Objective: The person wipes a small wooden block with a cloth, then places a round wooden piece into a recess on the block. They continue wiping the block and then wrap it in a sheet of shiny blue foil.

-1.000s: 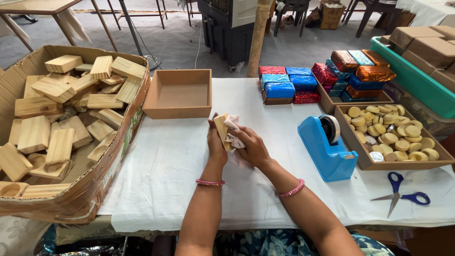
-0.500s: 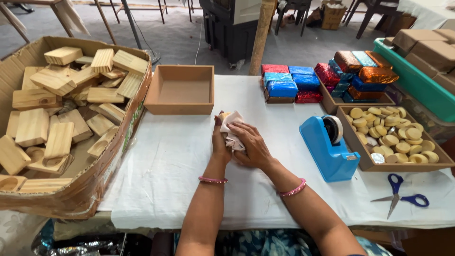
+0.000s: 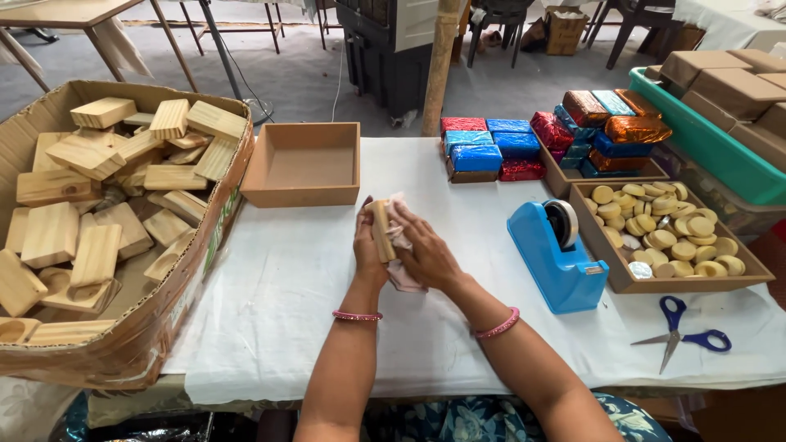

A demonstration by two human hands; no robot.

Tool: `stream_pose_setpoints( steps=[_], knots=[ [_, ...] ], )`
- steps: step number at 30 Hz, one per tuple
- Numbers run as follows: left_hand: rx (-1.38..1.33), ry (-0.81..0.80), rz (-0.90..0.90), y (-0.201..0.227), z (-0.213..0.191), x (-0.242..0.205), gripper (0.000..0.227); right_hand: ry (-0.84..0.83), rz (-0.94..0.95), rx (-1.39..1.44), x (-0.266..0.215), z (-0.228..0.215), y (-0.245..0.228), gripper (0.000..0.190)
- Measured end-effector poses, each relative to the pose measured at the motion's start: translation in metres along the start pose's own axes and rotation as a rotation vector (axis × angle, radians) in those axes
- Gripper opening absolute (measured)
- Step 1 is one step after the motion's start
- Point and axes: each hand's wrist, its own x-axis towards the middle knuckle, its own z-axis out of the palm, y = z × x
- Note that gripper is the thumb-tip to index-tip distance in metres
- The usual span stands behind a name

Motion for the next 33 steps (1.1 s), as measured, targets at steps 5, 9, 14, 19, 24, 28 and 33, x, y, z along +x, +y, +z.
stream_pose_setpoints(
  steps=[5, 9, 14, 19, 24, 28, 33],
  knots=[
    [0.011, -0.036, 0.040, -0.013, -0.012, 0.007, 0.046, 0.112, -0.467, -0.354, 0.000, -0.004, -0.019, 0.062],
    [0.294, -0.024, -0.162, -0.006, 0.013, -0.010, 0.043, 0.265, -0.373, -0.357, 0.006, -0.004, 0.018, 0.053],
    [0.473, -0.312, -0.175, -0.005, 0.010, -0.016, 0.055, 0.262, 0.273, 0.778, 0.013, -0.018, 0.036, 0.034],
    [0.941, -0.238, 0.188, -0.038, -0.008, 0.001, 0.052, 0.394, -0.246, -0.015, 0.004, -0.022, -0.004, 0.029],
    [1.043, -0.194, 0.309, -0.038, -0.001, 0.000, 0.048, 0.484, -0.522, -0.031, 0.005, -0.003, 0.010, 0.023],
    [0.617, -0.204, 0.061, -0.037, 0.010, 0.002, 0.052, 0.337, 0.191, 0.671, 0.012, 0.010, 0.035, 0.030],
    [0.365, 0.042, -0.085, -0.019, 0.004, 0.001, 0.058, 0.148, 0.386, 0.618, 0.009, 0.020, 0.033, 0.033]
  ],
)
